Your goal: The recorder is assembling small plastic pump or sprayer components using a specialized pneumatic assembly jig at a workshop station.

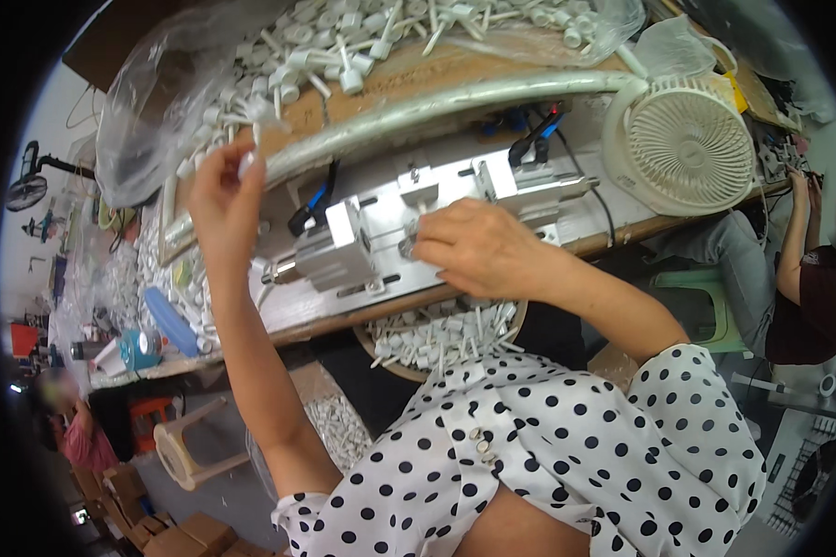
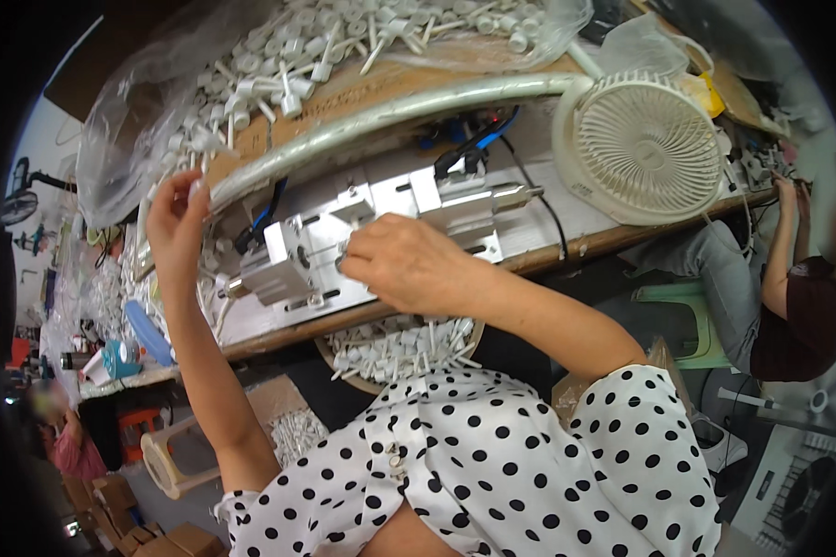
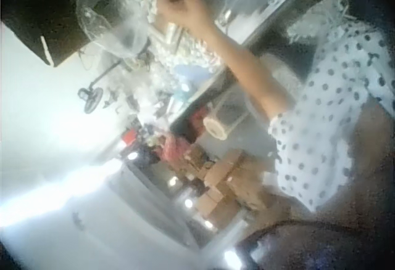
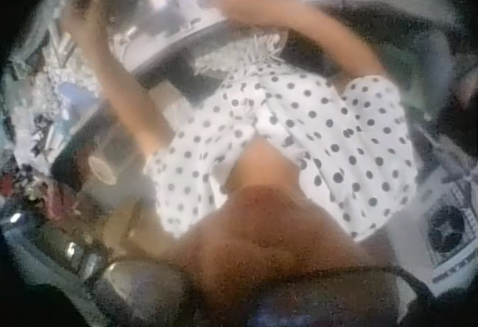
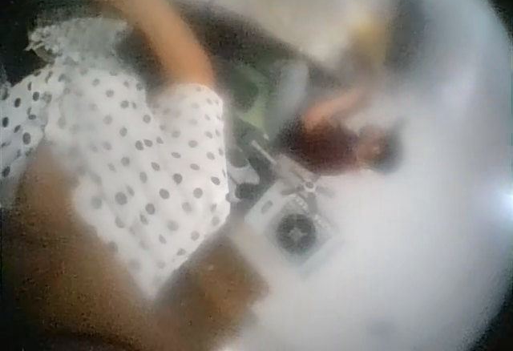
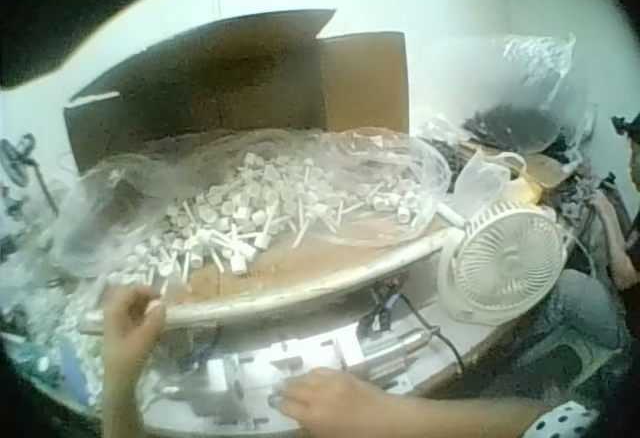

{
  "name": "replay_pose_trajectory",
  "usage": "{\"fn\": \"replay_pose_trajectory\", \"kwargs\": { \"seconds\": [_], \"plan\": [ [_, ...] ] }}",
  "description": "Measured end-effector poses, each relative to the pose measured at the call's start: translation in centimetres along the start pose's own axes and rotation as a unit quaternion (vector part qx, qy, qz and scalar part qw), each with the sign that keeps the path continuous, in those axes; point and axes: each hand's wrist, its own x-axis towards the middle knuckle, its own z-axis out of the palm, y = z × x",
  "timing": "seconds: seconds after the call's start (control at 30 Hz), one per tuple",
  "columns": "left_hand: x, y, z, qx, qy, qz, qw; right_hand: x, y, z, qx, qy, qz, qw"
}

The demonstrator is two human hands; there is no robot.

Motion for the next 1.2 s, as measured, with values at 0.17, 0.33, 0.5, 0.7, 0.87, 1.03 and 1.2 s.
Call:
{"fn": "replay_pose_trajectory", "kwargs": {
  "seconds": [0.17, 0.33, 0.5, 0.7, 0.87, 1.03, 1.2],
  "plan": [
    [-5.7, 3.2, 2.7, -0.174, 0.007, -0.132, 0.976, 1.0, 2.5, -3.3, 0.163, 0.007, 0.034, 0.986],
    [-10.9, 5.5, 6.2, -0.156, -0.001, -0.024, 0.987, 5.2, 12.4, -8.7, -0.081, 0.184, 0.075, 0.977],
    [-13.0, 5.3, 8.7, -0.029, 0.01, 0.011, 0.999, 7.6, 19.9, -8.0, -0.179, 0.106, 0.145, 0.967],
    [-14.9, 3.9, 8.4, -0.029, -0.015, 0.006, 0.999, 6.5, 17.0, -8.4, -0.143, 0.039, 0.123, 0.981],
    [-15.9, 3.1, 7.6, -0.034, 0.06, 0.003, 0.998, 4.0, 10.1, -9.5, 0.027, 0.1, 0.177, 0.979],
    [-16.3, 3.3, 7.5, -0.06, 0.066, -0.003, 0.996, 1.2, 3.1, -5.5, 0.115, 0.09, -0.07, 0.987],
    [-16.6, 3.3, 7.7, -0.086, 0.066, -0.009, 0.994, 0.1, 1.5, -0.5, 0.011, 0.005, -0.113, 0.993]
  ]
}}
